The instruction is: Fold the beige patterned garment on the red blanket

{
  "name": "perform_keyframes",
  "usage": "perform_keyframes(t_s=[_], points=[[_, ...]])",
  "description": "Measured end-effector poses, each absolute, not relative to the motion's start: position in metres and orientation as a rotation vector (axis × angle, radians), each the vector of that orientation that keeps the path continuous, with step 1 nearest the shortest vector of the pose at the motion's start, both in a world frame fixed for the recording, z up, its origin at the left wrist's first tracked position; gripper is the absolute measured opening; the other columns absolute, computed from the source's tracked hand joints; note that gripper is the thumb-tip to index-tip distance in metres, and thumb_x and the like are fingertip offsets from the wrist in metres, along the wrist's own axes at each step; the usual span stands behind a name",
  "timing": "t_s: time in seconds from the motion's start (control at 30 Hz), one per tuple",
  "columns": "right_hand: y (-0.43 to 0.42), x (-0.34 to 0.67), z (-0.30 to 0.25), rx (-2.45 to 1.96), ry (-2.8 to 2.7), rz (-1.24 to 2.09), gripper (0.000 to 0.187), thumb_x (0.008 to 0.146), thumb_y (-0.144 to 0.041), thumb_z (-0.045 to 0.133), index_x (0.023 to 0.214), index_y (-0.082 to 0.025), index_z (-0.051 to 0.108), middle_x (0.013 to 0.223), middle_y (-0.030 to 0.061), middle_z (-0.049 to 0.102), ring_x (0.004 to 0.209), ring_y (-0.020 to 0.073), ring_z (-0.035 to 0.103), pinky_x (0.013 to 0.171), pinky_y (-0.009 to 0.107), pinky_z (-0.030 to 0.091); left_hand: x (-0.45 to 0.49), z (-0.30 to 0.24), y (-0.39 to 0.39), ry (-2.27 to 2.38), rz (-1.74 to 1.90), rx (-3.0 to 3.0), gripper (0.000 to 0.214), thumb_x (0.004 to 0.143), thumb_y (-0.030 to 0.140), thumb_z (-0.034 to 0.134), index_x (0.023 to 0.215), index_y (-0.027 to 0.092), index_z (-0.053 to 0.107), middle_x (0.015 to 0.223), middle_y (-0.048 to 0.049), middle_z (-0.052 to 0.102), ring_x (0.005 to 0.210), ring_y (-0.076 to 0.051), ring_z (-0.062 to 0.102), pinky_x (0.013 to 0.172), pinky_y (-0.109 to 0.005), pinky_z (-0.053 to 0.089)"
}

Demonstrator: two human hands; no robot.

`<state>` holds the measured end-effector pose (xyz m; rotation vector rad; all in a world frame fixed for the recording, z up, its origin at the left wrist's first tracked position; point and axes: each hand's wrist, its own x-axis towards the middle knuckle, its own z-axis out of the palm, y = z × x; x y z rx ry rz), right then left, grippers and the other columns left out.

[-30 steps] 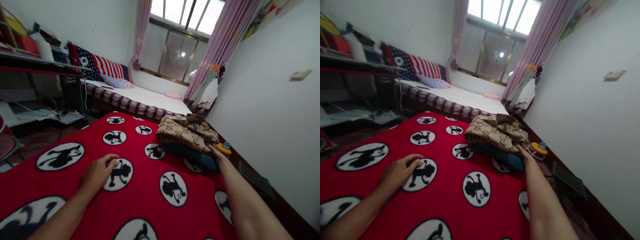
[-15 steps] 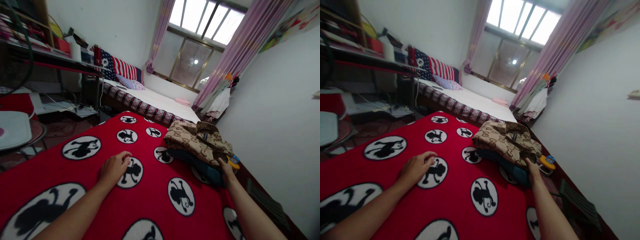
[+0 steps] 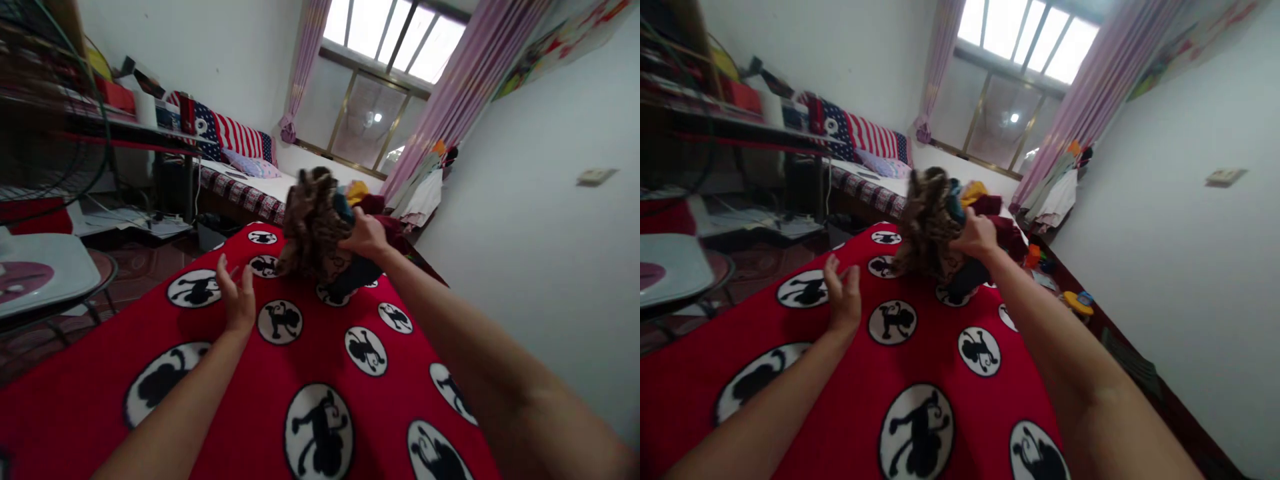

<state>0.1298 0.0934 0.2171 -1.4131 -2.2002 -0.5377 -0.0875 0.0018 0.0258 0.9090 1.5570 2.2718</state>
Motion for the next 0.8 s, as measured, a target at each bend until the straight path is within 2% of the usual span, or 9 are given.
perform_keyframes(t_s=[0.13, 0.2, 0.3, 0.43, 0.5, 0.57, 0.67, 0.73, 0.8], points=[[0.037, 0.053, 0.139, -0.877, -2.808, -0.800, 0.053, 0.060, -0.031, 0.074, 0.108, -0.013, 0.058, 0.097, 0.0158, 0.067, 0.095, 0.0314, 0.056, 0.085, 0.042, 0.042, -0.124, 0.074, -0.007, 1.607, 2.452, 1.242, 0.066, 0.087, 0.045, 0.057, 0.145, 0.020, 0.037, 0.149, -0.0126, 0.038, 0.135, -0.026, 0.039, 0.114, -0.040, 0.030], [0.011, 0.032, 0.094, -0.765, -2.910, -0.810, 0.038, 0.069, -0.019, 0.066, 0.106, -0.013, 0.060, 0.096, 0.0163, 0.067, 0.095, 0.0291, 0.055, 0.084, 0.040, 0.041, -0.133, 0.088, -0.012, 1.762, 2.274, 1.511, 0.066, 0.083, 0.050, 0.062, 0.141, 0.023, 0.046, 0.143, -0.0114, 0.045, 0.135, -0.030, 0.039, 0.115, -0.043, 0.028], [-0.018, 0.024, 0.047, -0.937, -2.675, -0.672, 0.038, 0.069, -0.018, 0.063, 0.106, -0.008, 0.060, 0.123, 0.0249, 0.057, 0.112, 0.0336, 0.049, 0.091, 0.043, 0.040, -0.128, 0.084, -0.014, 1.962, 1.842, 1.798, 0.070, 0.076, 0.056, 0.067, 0.138, 0.027, 0.052, 0.141, -0.0115, 0.045, 0.132, -0.034, 0.042, 0.111, -0.046, 0.033], [-0.044, 0.039, 0.019, -0.824, -2.430, -0.251, 0.049, 0.073, -0.017, 0.059, 0.122, -0.013, 0.056, 0.130, 0.0148, 0.056, 0.124, 0.0300, 0.043, 0.107, 0.044, 0.031, -0.099, 0.057, -0.013, 2.107, 1.244, 1.914, 0.071, 0.071, 0.058, 0.070, 0.136, 0.033, 0.054, 0.141, -0.0132, 0.042, 0.130, -0.039, 0.043, 0.103, -0.048, 0.041], [-0.054, 0.046, 0.011, -0.715, -2.357, -0.076, 0.047, 0.073, -0.012, 0.056, 0.120, -0.019, 0.057, 0.125, 0.0092, 0.061, 0.123, 0.0271, 0.046, 0.112, 0.046, 0.026, -0.087, 0.048, -0.014, 2.204, 1.116, 1.914, 0.069, 0.072, 0.059, 0.068, 0.136, 0.036, 0.053, 0.146, -0.0144, 0.037, 0.133, -0.043, 0.038, 0.103, -0.052, 0.040], [-0.061, 0.052, 0.006, -0.599, -2.226, 0.094, 0.039, 0.076, -0.006, 0.051, 0.110, -0.023, 0.060, 0.111, 0.0045, 0.067, 0.110, 0.0211, 0.057, 0.108, 0.043, 0.032, -0.081, 0.045, -0.016, 2.261, 1.075, 1.910, 0.068, 0.076, 0.061, 0.063, 0.138, 0.038, 0.050, 0.149, -0.0148, 0.033, 0.135, -0.044, 0.034, 0.104, -0.054, 0.038], [-0.064, 0.061, 0.011, -0.502, -1.881, 0.240, 0.031, 0.084, -0.004, 0.043, 0.102, -0.023, 0.060, 0.088, 0.0015, 0.067, 0.083, 0.0141, 0.062, 0.084, 0.030, 0.048, -0.084, 0.048, -0.018, 2.243, 0.999, 1.918, 0.073, 0.077, 0.063, 0.061, 0.142, 0.037, 0.044, 0.152, -0.0147, 0.028, 0.138, -0.044, 0.030, 0.107, -0.053, 0.035], [-0.059, 0.071, 0.017, -0.551, -1.670, 0.213, 0.026, 0.087, -0.008, 0.045, 0.102, -0.023, 0.060, 0.092, 0.0039, 0.064, 0.087, 0.0157, 0.061, 0.080, 0.030, 0.049, -0.086, 0.053, -0.018, 2.228, 0.931, 1.908, 0.079, 0.074, 0.066, 0.062, 0.145, 0.036, 0.041, 0.154, -0.0156, 0.025, 0.139, -0.046, 0.026, 0.108, -0.055, 0.032], [-0.045, 0.087, 0.018, -0.702, -1.483, 0.177, 0.020, 0.087, -0.016, 0.049, 0.104, -0.022, 0.059, 0.100, 0.0066, 0.062, 0.097, 0.0194, 0.059, 0.088, 0.036, 0.047, -0.083, 0.060, -0.021, 2.258, 0.898, 1.885, 0.083, 0.071, 0.066, 0.065, 0.145, 0.034, 0.041, 0.156, -0.0169, 0.020, 0.141, -0.048, 0.021, 0.109, -0.058, 0.029]])
